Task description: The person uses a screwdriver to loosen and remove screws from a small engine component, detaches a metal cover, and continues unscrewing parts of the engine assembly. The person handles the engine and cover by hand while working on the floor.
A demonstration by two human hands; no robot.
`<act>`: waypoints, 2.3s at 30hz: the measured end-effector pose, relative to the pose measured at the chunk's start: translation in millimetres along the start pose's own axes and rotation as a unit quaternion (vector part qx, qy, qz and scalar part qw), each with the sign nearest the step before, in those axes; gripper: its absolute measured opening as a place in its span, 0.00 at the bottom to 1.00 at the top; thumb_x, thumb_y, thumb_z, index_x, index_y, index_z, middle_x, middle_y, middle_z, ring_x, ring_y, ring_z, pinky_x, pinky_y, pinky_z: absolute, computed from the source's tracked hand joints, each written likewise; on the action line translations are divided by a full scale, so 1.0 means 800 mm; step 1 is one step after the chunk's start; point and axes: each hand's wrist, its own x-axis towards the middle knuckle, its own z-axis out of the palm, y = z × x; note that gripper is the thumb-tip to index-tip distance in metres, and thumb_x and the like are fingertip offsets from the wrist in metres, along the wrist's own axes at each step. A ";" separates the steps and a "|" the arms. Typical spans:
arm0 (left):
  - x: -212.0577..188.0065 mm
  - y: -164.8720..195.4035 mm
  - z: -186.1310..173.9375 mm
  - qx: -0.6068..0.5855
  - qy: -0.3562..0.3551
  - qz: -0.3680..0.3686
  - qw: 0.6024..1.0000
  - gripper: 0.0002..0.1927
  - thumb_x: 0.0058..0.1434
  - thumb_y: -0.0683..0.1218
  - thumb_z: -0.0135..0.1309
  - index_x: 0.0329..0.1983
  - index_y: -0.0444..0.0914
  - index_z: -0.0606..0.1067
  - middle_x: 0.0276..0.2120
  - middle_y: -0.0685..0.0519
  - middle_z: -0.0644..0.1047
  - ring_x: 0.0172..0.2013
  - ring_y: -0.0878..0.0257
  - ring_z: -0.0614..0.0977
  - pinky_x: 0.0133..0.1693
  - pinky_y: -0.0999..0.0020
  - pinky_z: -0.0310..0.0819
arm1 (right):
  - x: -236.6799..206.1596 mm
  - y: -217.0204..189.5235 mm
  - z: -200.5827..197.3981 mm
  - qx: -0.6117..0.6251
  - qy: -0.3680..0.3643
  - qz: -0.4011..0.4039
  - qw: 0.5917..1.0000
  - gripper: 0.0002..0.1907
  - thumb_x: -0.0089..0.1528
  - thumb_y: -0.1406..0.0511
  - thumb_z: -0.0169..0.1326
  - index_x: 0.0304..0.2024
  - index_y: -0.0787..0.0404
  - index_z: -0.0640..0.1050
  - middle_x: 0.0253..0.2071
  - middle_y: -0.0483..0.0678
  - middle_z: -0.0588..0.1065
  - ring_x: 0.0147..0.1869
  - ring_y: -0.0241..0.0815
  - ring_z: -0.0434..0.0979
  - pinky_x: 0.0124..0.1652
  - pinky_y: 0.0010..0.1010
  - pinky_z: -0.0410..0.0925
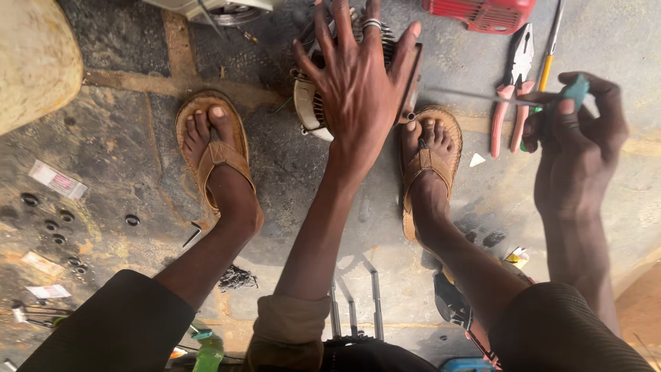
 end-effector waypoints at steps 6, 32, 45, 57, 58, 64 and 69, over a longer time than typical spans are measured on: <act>0.009 -0.022 0.005 0.069 -0.156 0.032 0.985 0.33 0.70 0.73 0.38 0.61 0.50 0.76 0.72 0.53 0.62 0.74 0.46 0.59 0.67 0.21 0.50 | 0.013 0.079 -0.020 0.103 0.070 0.058 0.991 0.09 0.80 0.67 0.49 0.57 0.69 0.70 0.40 0.53 0.77 0.40 0.39 0.78 0.40 0.29 0.73; 0.040 -0.043 0.006 -0.031 -0.152 0.063 0.986 0.27 0.69 0.66 0.49 0.53 0.40 0.79 0.46 0.43 0.82 0.56 0.43 0.79 0.52 0.37 0.75 | 0.016 0.141 0.029 0.229 0.055 0.074 0.969 0.17 0.76 0.61 0.53 0.59 0.61 0.63 0.46 0.57 0.75 0.46 0.48 0.82 0.47 0.36 0.79; 0.047 -0.047 -0.003 -0.075 -0.154 0.058 0.984 0.26 0.68 0.65 0.51 0.48 0.40 0.80 0.39 0.46 0.83 0.38 0.52 0.88 0.38 0.46 0.84 | 0.015 0.145 0.033 0.219 0.049 0.080 0.971 0.18 0.76 0.59 0.54 0.57 0.63 0.63 0.48 0.57 0.75 0.48 0.48 0.82 0.49 0.37 0.79; 0.051 -0.054 -0.005 -0.098 -0.149 0.095 0.979 0.26 0.71 0.63 0.49 0.47 0.36 0.79 0.32 0.46 0.83 0.33 0.52 0.89 0.32 0.48 0.86 | 0.004 0.083 0.015 0.176 -0.039 0.319 0.930 0.09 0.74 0.66 0.51 0.51 0.65 0.67 0.36 0.55 0.75 0.31 0.38 0.73 0.28 0.25 0.65; 0.051 -0.055 -0.004 -0.100 -0.146 0.103 0.979 0.26 0.72 0.63 0.48 0.48 0.35 0.79 0.32 0.46 0.83 0.32 0.52 0.89 0.32 0.49 0.86 | 0.004 0.078 0.011 0.193 -0.057 0.315 0.927 0.08 0.73 0.67 0.51 0.50 0.63 0.67 0.37 0.53 0.74 0.31 0.36 0.71 0.28 0.24 0.64; 0.051 -0.068 0.007 -0.077 -0.177 0.095 0.977 0.31 0.71 0.65 0.49 0.53 0.31 0.74 0.26 0.42 0.79 0.26 0.51 0.87 0.24 0.53 0.85 | -0.004 0.061 0.007 0.232 -0.101 0.288 0.924 0.07 0.71 0.70 0.50 0.48 0.58 0.65 0.36 0.47 0.68 0.34 0.32 0.64 0.29 0.21 0.59; 0.051 -0.078 0.013 -0.042 -0.125 0.166 0.977 0.32 0.72 0.66 0.49 0.55 0.32 0.73 0.26 0.43 0.79 0.27 0.53 0.87 0.25 0.57 0.83 | -0.006 0.057 0.010 0.266 -0.084 0.307 0.910 0.07 0.69 0.73 0.47 0.46 0.58 0.65 0.34 0.47 0.67 0.31 0.33 0.62 0.26 0.22 0.56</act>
